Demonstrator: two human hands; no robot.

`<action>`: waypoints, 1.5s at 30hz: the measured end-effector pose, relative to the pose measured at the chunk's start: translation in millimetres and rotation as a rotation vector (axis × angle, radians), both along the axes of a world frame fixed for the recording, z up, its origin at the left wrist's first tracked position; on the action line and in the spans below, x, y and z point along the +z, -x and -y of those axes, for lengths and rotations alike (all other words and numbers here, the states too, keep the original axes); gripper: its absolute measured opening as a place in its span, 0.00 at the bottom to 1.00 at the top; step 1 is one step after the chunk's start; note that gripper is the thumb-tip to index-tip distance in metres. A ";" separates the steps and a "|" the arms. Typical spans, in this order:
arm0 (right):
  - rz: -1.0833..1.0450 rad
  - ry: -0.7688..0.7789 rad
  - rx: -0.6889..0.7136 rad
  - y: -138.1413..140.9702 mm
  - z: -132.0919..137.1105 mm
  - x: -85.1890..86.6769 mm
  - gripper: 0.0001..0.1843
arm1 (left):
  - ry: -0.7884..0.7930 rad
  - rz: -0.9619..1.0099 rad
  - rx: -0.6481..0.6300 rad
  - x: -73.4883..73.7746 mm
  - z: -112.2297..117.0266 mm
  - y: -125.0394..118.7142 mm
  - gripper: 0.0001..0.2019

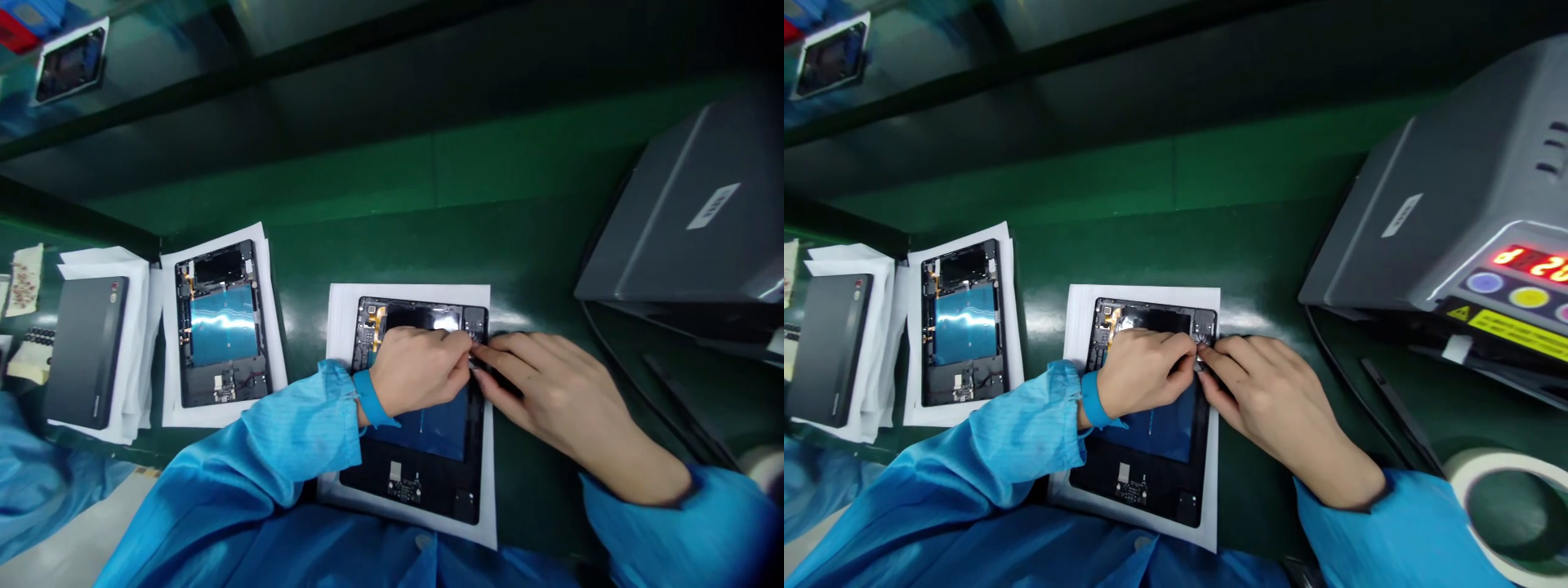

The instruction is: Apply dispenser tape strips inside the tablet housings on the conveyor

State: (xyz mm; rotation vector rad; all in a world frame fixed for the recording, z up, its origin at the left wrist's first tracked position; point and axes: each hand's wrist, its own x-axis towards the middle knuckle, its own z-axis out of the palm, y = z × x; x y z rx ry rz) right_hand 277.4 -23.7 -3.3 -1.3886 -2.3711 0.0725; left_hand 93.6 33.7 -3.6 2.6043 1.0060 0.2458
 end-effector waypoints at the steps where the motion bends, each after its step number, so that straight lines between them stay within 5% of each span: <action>1: -0.012 -0.001 0.002 -0.5 -0.5 -0.4 0.08 | -0.005 0.003 0.001 0.1 0.0 0.0 0.07; 12: -0.115 0.004 -0.001 -6.0 -0.8 -7.0 0.09 | 0.014 -0.010 -0.010 0.9 0.3 0.5 0.08; 23: -0.227 0.002 -0.159 -11.7 -5.4 -7.9 0.09 | 0.001 0.049 -0.020 3.2 -10.1 -0.7 0.09; 45: 0.016 -0.075 -0.212 1.9 -7.9 -7.0 0.04 | 0.042 0.059 -0.044 3.6 -9.1 -1.9 0.10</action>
